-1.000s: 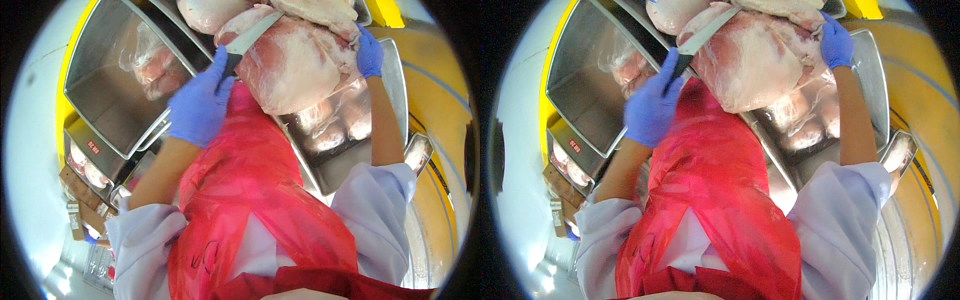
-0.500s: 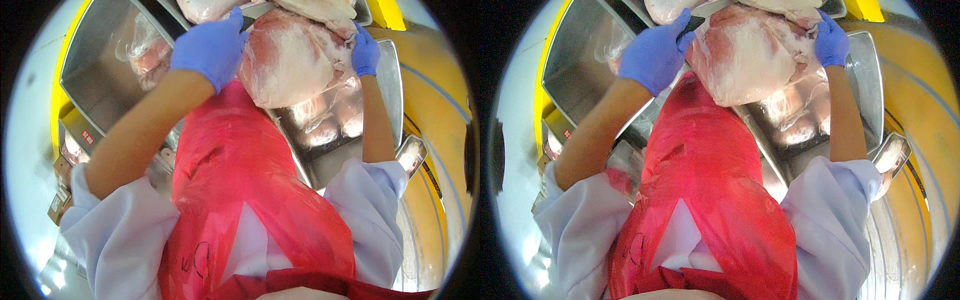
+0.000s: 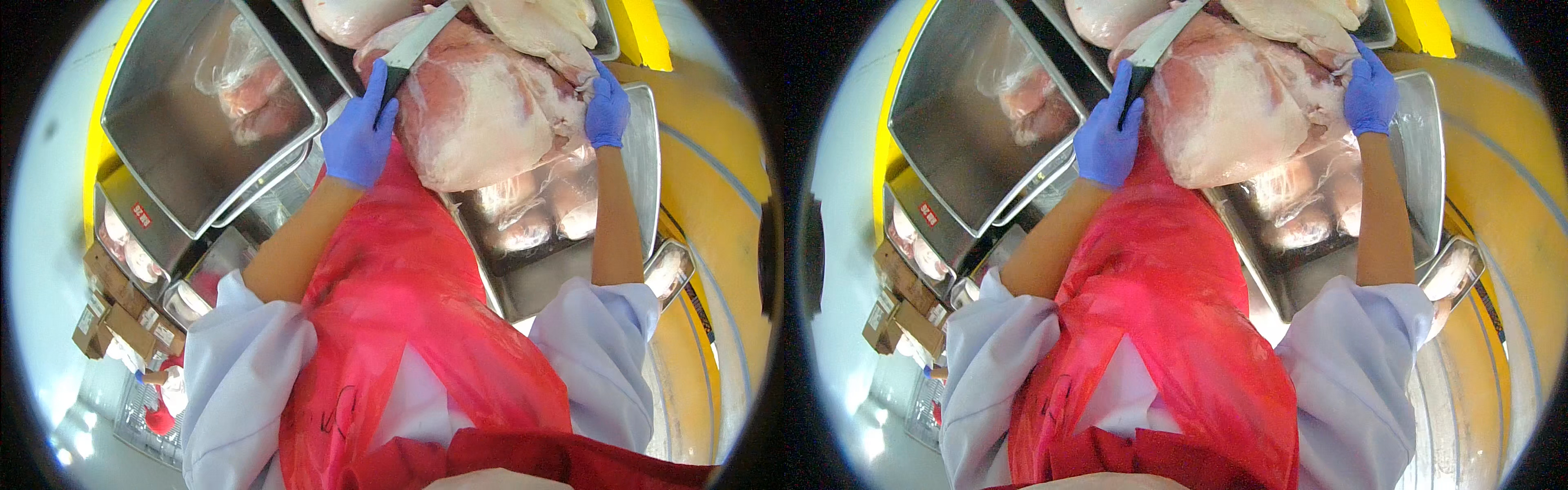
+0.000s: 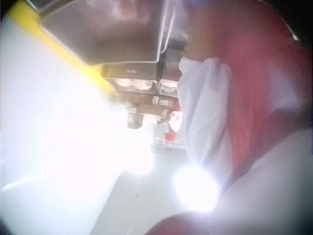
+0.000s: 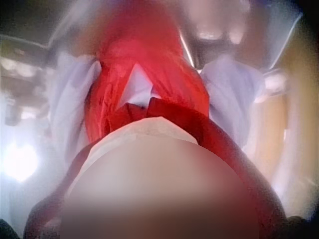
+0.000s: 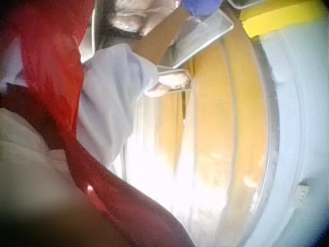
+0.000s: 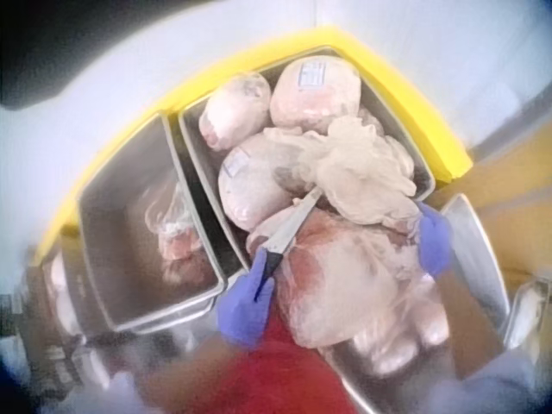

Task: The person trims fat and connective tissue from large cuts of raw meat using a knife. They work over a stainless steel table with multiple metal trays, placing trimmed pieces into one tray and the main cuts into another.

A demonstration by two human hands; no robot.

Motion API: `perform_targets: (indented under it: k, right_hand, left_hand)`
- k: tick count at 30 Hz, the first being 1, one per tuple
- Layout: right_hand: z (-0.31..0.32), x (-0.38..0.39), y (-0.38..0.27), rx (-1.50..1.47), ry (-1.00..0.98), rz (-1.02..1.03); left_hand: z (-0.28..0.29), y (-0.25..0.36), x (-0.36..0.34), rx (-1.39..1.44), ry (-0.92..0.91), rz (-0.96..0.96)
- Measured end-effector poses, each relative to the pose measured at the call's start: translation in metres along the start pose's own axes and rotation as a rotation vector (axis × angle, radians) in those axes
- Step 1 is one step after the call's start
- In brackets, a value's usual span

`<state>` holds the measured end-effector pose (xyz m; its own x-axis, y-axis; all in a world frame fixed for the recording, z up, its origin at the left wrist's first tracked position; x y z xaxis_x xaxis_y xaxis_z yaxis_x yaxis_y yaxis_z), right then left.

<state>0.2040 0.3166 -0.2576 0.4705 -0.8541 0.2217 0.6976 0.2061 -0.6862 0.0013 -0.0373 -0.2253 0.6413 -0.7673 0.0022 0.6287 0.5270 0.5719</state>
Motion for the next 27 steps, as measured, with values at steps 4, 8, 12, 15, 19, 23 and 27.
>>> perform_targets:
  k: [4, 8, 12, 15, 19, 23, 27]
  right_hand:
    - [-0.003, -0.003, -0.002, -0.011, -0.019, 0.004]
    - [0.009, -0.014, -0.022, 0.249, -0.001, 0.195]
    - [0.004, -0.017, -0.092, 0.3, 0.01, 0.22]
    - [-0.008, -0.054, -0.11, 0.413, -0.024, 0.27]
    - [-0.069, -0.043, -0.192, 0.429, -0.184, 0.448]
    - [-0.112, -0.066, -0.198, 0.9, -0.191, 0.617]
    - [-0.153, -0.067, -0.217, 0.974, -0.549, 0.44]
  left_hand:
    - [0.012, -0.004, -0.011, -0.029, -0.129, 0.041]
    - [0.014, -0.021, -0.022, 0.232, -0.134, 0.085]
    - [-0.003, -0.034, -0.017, 0.373, -0.124, 0.137]
    - [-0.006, -0.025, -0.014, 0.46, -0.093, 0.125]
    - [0.022, -0.022, -0.016, 0.397, -0.204, 0.175]
    - [0.044, -0.043, -0.011, 0.417, -0.277, 0.192]
    - [0.051, -0.078, 0.0, 0.43, -0.303, 0.278]
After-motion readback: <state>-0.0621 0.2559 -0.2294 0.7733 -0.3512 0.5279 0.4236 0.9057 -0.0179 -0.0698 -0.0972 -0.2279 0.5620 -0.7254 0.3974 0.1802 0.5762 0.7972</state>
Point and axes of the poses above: each hand's wrist, its own x-axis away from the middle knuckle, its own z-axis out of the back of the hand, y = z × x, the point moved 9 cm from there along -x, towards the middle knuckle, and after that the axes turned 9 degrees about -z, right-handed, at the moved point
